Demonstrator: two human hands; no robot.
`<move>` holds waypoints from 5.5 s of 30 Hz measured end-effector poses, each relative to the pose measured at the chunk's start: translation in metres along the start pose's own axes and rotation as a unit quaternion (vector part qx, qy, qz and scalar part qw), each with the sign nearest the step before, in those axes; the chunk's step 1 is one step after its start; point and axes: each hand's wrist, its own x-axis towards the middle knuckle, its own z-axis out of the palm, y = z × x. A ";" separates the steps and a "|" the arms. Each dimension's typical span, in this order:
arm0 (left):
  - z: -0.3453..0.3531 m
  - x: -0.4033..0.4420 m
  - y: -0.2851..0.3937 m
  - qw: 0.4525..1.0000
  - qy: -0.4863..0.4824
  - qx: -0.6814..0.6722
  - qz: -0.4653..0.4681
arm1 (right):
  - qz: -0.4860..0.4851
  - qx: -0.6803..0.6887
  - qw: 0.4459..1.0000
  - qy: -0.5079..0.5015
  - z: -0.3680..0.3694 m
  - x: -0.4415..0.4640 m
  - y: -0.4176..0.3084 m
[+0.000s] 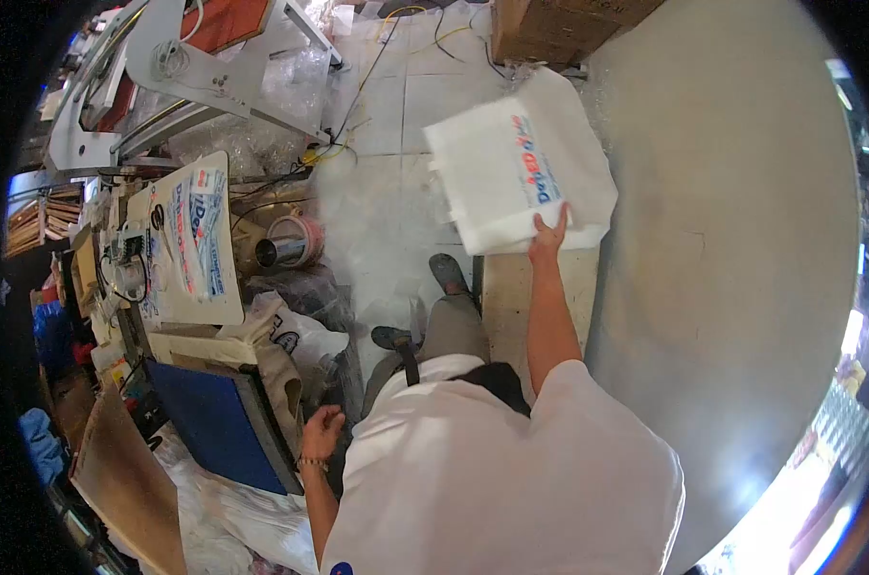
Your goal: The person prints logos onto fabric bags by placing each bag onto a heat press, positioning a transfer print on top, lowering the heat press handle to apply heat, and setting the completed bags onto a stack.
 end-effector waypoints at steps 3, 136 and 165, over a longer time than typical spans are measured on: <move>0.014 -0.008 -0.060 0.999 -0.010 -0.044 -0.025 | 0.141 -0.004 0.982 0.129 -0.021 0.009 0.010; -0.225 -0.231 -0.078 0.783 0.573 -0.176 0.169 | -0.478 -0.212 0.279 -0.806 0.370 -0.640 0.007; -0.277 -0.379 0.009 0.468 0.836 0.285 0.033 | -0.234 -0.117 0.139 -0.955 0.340 -0.570 -0.047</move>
